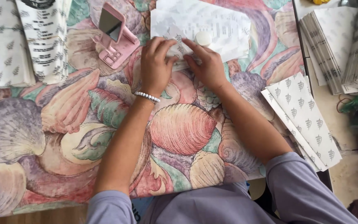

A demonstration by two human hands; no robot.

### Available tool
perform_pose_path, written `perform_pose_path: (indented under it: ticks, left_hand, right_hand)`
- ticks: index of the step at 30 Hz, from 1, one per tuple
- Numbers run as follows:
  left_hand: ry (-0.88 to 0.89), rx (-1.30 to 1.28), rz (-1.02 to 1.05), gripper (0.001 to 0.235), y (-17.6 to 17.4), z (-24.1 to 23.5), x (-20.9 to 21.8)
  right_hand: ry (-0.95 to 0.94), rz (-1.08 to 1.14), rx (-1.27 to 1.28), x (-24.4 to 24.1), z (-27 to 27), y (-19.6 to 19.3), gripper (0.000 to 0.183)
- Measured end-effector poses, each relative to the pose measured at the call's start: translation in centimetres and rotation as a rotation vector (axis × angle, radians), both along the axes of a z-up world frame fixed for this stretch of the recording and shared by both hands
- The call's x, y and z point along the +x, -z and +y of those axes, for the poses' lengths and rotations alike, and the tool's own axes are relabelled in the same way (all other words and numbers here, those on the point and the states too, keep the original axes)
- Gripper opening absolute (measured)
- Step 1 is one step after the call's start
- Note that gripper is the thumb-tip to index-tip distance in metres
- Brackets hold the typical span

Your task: A person is seen sitting at a table, picking up printed paper sheets, applying glue to a corner using a small applicator, and folding them into a specific shape, then stacking the finished items.

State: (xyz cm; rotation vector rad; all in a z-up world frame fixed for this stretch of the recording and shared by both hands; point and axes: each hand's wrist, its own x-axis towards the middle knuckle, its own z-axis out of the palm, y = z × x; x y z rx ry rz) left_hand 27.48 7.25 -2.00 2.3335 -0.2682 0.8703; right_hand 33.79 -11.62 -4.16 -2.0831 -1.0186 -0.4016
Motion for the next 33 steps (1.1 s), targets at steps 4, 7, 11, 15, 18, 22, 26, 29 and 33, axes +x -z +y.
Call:
perform_pose_path:
  ticks: [4, 7, 11, 15, 18, 22, 26, 29, 33]
  left_hand:
    - [-0.006, -0.136, -0.162, 0.048, 0.3, 0.5, -0.1]
    - [0.086, -0.579, -0.068, 0.03, -0.5, 1.1, -0.5]
    - [-0.087, -1.171, 0.532, 0.101, -4.5, 0.8, 0.0]
    - [-0.062, -1.622, 0.523, 0.072, -7.5, -2.4, 0.4]
    - [-0.226, -1.384, 0.604, 0.09, -5.7, -0.5, 0.8]
    - [-0.269, -0.883, 0.769, 0.082, -1.6, 1.1, 3.0]
    - [-0.357, -0.598, 0.719, 0.06, 1.6, 2.3, 2.6]
    - [-0.361, -0.494, 0.622, 0.036, -1.3, 2.7, -1.6]
    - [-0.186, -0.526, 0.383, 0.025, -3.8, 4.3, -6.8]
  right_hand:
    - [0.057, -0.042, 0.17, 1.0, -0.3, 2.2, 0.066]
    - [0.111, -0.171, 0.313, 0.2, -0.2, 0.6, 0.07]
    - [0.036, -0.064, 0.253, -0.9, -0.8, -0.4, 0.063]
    - [0.043, -0.064, 0.347, -0.5, -1.2, -3.9, 0.03]
    - [0.212, -0.099, 0.143, 0.4, -1.2, -4.8, 0.031]
    - [0.279, -0.174, -0.109, 3.8, -1.2, -1.8, 0.027]
    - [0.328, -0.112, -0.13, 6.2, -1.3, -1.3, 0.027]
    - [0.324, -0.209, -0.17, 7.6, -1.6, -0.4, 0.026]
    - [0.378, -0.123, -0.1, 8.6, -2.1, -0.6, 0.028]
